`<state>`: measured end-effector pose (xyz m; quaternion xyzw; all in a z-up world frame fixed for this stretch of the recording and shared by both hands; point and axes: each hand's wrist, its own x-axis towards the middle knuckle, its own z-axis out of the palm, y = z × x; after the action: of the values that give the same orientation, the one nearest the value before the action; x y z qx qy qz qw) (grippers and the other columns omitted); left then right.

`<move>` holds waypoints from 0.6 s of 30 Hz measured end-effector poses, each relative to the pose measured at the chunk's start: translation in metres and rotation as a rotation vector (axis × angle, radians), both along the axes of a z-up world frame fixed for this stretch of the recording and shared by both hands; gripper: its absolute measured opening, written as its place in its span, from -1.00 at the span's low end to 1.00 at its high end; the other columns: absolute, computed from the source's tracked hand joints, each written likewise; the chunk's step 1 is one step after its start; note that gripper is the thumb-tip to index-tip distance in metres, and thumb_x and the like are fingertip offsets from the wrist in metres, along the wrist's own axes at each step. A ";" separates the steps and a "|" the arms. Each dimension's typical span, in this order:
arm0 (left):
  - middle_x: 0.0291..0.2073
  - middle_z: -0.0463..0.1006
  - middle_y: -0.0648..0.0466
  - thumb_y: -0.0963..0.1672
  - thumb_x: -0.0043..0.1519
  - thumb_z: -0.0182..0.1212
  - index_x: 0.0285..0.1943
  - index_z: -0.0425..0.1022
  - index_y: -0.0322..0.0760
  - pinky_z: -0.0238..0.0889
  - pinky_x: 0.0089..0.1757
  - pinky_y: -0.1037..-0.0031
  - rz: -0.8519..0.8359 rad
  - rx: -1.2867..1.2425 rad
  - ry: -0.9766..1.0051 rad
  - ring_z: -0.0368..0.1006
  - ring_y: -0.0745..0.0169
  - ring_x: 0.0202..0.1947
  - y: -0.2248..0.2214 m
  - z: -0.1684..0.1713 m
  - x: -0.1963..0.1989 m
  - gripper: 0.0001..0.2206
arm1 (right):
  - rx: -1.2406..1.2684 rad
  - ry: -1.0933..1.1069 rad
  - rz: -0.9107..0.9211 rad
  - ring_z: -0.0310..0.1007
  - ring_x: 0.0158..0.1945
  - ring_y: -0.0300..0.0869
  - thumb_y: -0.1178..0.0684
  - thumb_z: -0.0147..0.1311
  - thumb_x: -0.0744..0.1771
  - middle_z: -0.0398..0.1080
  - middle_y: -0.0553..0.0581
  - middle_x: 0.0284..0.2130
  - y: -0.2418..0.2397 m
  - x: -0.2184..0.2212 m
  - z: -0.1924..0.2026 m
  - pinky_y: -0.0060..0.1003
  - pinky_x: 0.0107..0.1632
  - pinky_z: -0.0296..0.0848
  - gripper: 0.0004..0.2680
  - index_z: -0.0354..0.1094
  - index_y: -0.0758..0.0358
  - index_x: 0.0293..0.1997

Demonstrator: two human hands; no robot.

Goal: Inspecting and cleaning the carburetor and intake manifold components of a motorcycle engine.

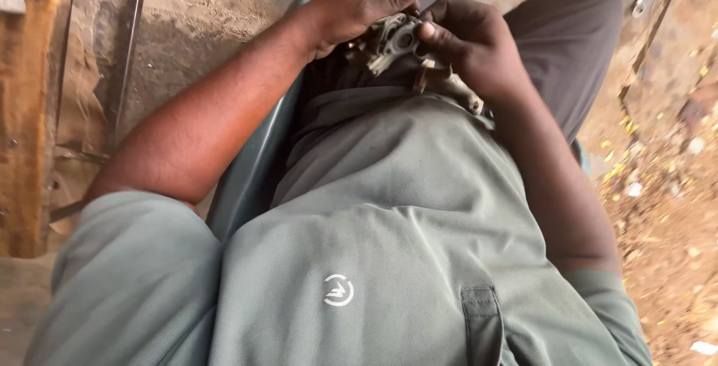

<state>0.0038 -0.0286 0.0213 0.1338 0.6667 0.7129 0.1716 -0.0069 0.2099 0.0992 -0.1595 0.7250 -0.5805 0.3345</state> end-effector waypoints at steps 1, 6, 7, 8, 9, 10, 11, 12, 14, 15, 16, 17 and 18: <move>-0.24 0.58 0.16 0.35 0.20 0.08 -0.08 0.54 -0.19 0.48 -0.02 0.47 0.014 0.008 0.005 0.55 0.41 -0.08 0.001 0.000 0.000 -0.34 | 0.008 0.005 0.014 0.35 -0.33 -0.36 0.01 0.20 0.42 0.47 -0.05 -0.33 -0.002 -0.001 -0.005 -0.43 -0.27 0.37 -0.84 0.41 0.31 -0.08; -0.29 0.52 0.14 0.33 0.21 0.09 -0.11 0.53 -0.21 0.48 -0.08 0.43 0.049 0.015 -0.062 0.49 0.41 -0.16 0.004 0.005 -0.001 -0.36 | 0.091 0.276 0.022 0.42 -0.21 -0.39 -0.03 0.19 0.45 0.48 -0.06 -0.27 -0.008 -0.002 -0.005 -0.43 -0.14 0.45 -0.80 0.40 0.33 -0.04; -0.29 0.52 0.14 0.33 0.21 0.09 -0.11 0.53 -0.21 0.48 -0.08 0.43 0.058 0.024 -0.059 0.49 0.41 -0.16 0.005 0.006 -0.001 -0.36 | 0.099 0.280 0.033 0.42 -0.21 -0.39 -0.03 0.19 0.45 0.48 -0.06 -0.27 -0.008 -0.003 -0.006 -0.43 -0.14 0.45 -0.80 0.40 0.33 -0.04; -0.28 0.55 0.15 0.34 0.18 0.09 -0.09 0.55 -0.20 0.50 -0.05 0.44 0.073 0.026 -0.054 0.53 0.42 -0.13 0.006 0.006 -0.001 -0.36 | 0.160 0.328 0.026 0.39 -0.23 -0.37 -0.02 0.19 0.46 0.46 -0.03 -0.30 -0.008 -0.005 -0.007 -0.42 -0.16 0.42 -0.80 0.40 0.35 -0.06; -0.26 0.59 0.16 0.34 0.15 0.09 -0.08 0.56 -0.18 0.53 -0.03 0.44 0.087 0.028 -0.050 0.57 0.43 -0.09 0.007 0.007 -0.001 -0.35 | 0.221 0.376 0.018 0.37 -0.26 -0.35 -0.02 0.19 0.47 0.43 -0.01 -0.33 -0.007 -0.006 -0.008 -0.41 -0.18 0.40 -0.80 0.41 0.37 -0.08; -0.26 0.59 0.16 0.34 0.15 0.09 -0.08 0.56 -0.18 0.53 -0.03 0.44 0.096 0.038 -0.048 0.57 0.43 -0.09 0.008 0.003 -0.004 -0.35 | 0.229 0.379 0.028 0.37 -0.26 -0.35 -0.02 0.19 0.47 0.43 -0.01 -0.33 -0.009 -0.005 -0.007 -0.41 -0.18 0.40 -0.80 0.41 0.37 -0.08; -0.26 0.59 0.14 0.34 0.15 0.10 -0.05 0.56 -0.19 0.53 -0.02 0.43 0.117 0.008 -0.052 0.57 0.42 -0.09 0.009 0.000 -0.006 -0.34 | 0.175 0.459 0.042 0.43 -0.18 -0.32 -0.01 0.17 0.49 0.43 0.02 -0.25 -0.012 -0.004 -0.007 -0.39 -0.10 0.45 -0.80 0.42 0.39 -0.03; -0.25 0.58 0.11 0.33 0.14 0.11 -0.03 0.56 -0.19 0.52 -0.02 0.41 0.138 -0.021 -0.055 0.56 0.40 -0.09 0.010 -0.004 -0.008 -0.34 | 0.119 0.538 0.058 0.49 -0.10 -0.29 0.00 0.16 0.50 0.42 0.05 -0.17 -0.015 -0.004 -0.007 -0.37 -0.01 0.51 -0.80 0.42 0.41 0.02; -0.22 0.60 0.11 0.33 0.14 0.12 -0.02 0.56 -0.18 0.50 -0.01 0.42 0.149 -0.044 -0.081 0.57 0.41 -0.06 0.010 0.001 -0.006 -0.35 | 0.173 0.611 0.061 0.52 -0.12 -0.28 0.01 0.16 0.50 0.42 0.06 -0.17 -0.019 0.000 -0.005 -0.36 -0.03 0.52 -0.81 0.43 0.41 0.01; -0.19 0.62 0.10 0.32 0.15 0.13 0.00 0.56 -0.17 0.48 0.00 0.43 0.152 -0.072 -0.104 0.57 0.41 -0.04 0.010 0.004 -0.007 -0.36 | 0.225 0.684 0.053 0.55 -0.14 -0.26 0.02 0.16 0.50 0.42 0.08 -0.17 -0.021 0.001 -0.004 -0.34 -0.05 0.53 -0.82 0.43 0.40 0.00; -0.19 0.62 0.10 0.32 0.15 0.13 0.00 0.56 -0.17 0.48 0.00 0.43 0.156 -0.069 -0.101 0.57 0.41 -0.04 0.009 0.006 -0.006 -0.36 | 0.227 0.688 0.056 0.55 -0.14 -0.26 0.02 0.16 0.50 0.42 0.08 -0.17 -0.023 0.002 -0.002 -0.34 -0.05 0.53 -0.82 0.43 0.40 0.00; -0.20 0.63 0.11 0.29 0.14 0.19 0.00 0.55 -0.18 0.51 -0.01 0.43 0.138 -0.042 -0.094 0.58 0.41 -0.06 0.009 0.008 -0.005 -0.39 | 0.278 0.750 0.052 0.55 -0.17 -0.25 0.04 0.19 0.49 0.42 0.10 -0.18 -0.026 0.003 -0.001 -0.34 -0.10 0.53 -0.83 0.43 0.40 -0.01; -0.21 0.63 0.11 0.26 0.14 0.25 0.01 0.53 -0.19 0.53 -0.03 0.43 0.119 -0.015 -0.087 0.59 0.40 -0.08 0.009 0.009 -0.004 -0.42 | 0.330 0.811 0.047 0.54 -0.20 -0.23 0.05 0.21 0.47 0.41 0.12 -0.19 -0.028 0.005 0.000 -0.33 -0.14 0.53 -0.83 0.43 0.40 -0.02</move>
<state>-0.0005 -0.0195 0.0305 0.0614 0.6709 0.7218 0.1586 -0.0023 0.1816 0.0997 -0.3357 0.8768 -0.3396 0.0569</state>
